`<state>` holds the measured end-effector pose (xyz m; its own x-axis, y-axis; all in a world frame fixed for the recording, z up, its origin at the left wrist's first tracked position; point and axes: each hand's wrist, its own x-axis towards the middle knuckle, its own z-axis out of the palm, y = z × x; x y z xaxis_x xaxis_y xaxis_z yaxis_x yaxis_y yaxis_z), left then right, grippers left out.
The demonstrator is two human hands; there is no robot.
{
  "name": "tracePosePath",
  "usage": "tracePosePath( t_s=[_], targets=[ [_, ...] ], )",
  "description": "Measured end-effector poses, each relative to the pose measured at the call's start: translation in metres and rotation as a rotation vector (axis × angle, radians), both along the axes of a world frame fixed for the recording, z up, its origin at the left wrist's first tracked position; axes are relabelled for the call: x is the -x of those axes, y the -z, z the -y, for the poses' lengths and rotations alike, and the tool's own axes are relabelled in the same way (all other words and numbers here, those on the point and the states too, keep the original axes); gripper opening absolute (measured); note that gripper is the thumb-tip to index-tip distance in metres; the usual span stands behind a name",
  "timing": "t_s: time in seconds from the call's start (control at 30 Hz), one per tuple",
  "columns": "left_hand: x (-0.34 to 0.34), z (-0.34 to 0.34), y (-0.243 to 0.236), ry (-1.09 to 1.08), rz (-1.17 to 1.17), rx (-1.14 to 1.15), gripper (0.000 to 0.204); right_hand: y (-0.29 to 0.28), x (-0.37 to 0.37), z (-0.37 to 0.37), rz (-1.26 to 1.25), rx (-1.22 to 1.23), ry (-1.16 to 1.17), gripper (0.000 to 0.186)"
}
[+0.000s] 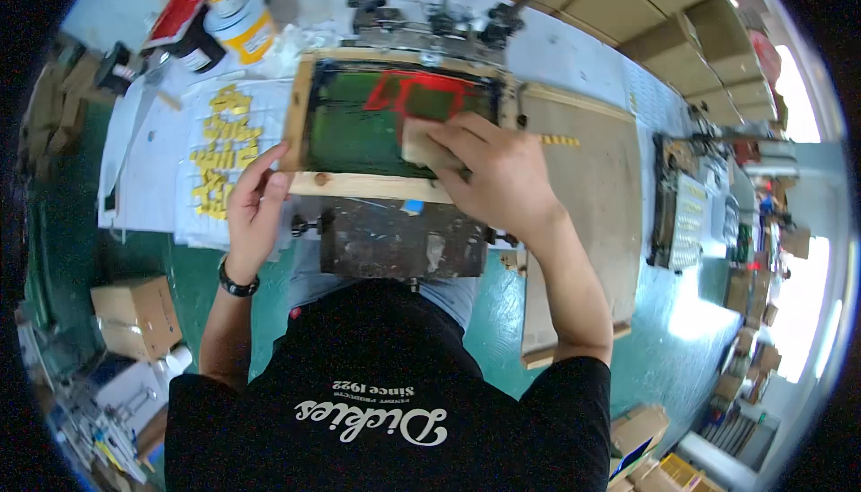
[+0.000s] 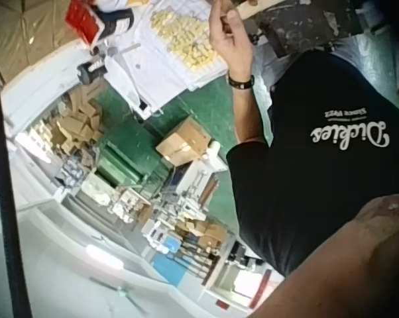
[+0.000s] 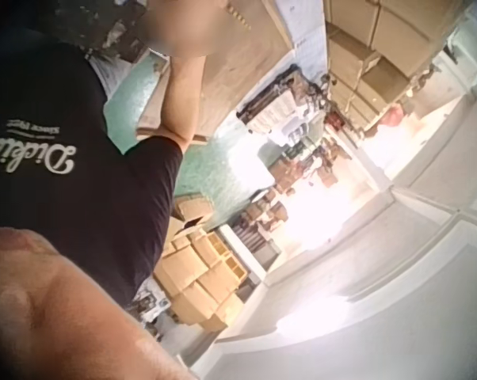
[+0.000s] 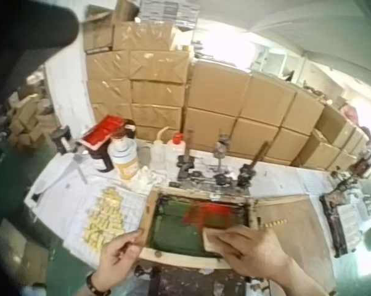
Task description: Screen printing red designs onto small yellow rectangular parts using a manual press.
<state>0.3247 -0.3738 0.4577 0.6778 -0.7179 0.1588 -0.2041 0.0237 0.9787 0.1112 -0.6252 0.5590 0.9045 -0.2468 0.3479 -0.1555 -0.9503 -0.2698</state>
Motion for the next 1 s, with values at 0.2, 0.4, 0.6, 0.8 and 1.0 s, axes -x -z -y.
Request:
tracePosePath(
  t_s=[0.2,0.4,0.6,0.8,1.0],
  targets=[
    [-0.003,-0.002,-0.007,-0.020,0.044,0.004,0.038,-0.015,0.002,0.016,-0.001,-0.235,-0.003,0.037],
    [-0.046,0.008,-0.010,-0.199,0.279,-0.054,0.025,-0.017,-0.021,0.058,0.132,-0.278,0.271,0.047],
    [-0.123,0.012,0.042,-0.346,0.876,-0.385,0.014,-0.048,-0.004,0.080,0.458,-0.497,0.332,0.046],
    [-0.139,0.021,0.051,-0.358,0.819,-0.482,0.012,0.024,0.065,0.136,0.497,-0.705,0.506,0.028],
    [-0.139,0.024,0.038,-0.284,0.697,-0.468,0.015,0.094,0.060,0.060,0.052,-0.582,0.383,0.027]
  ],
)
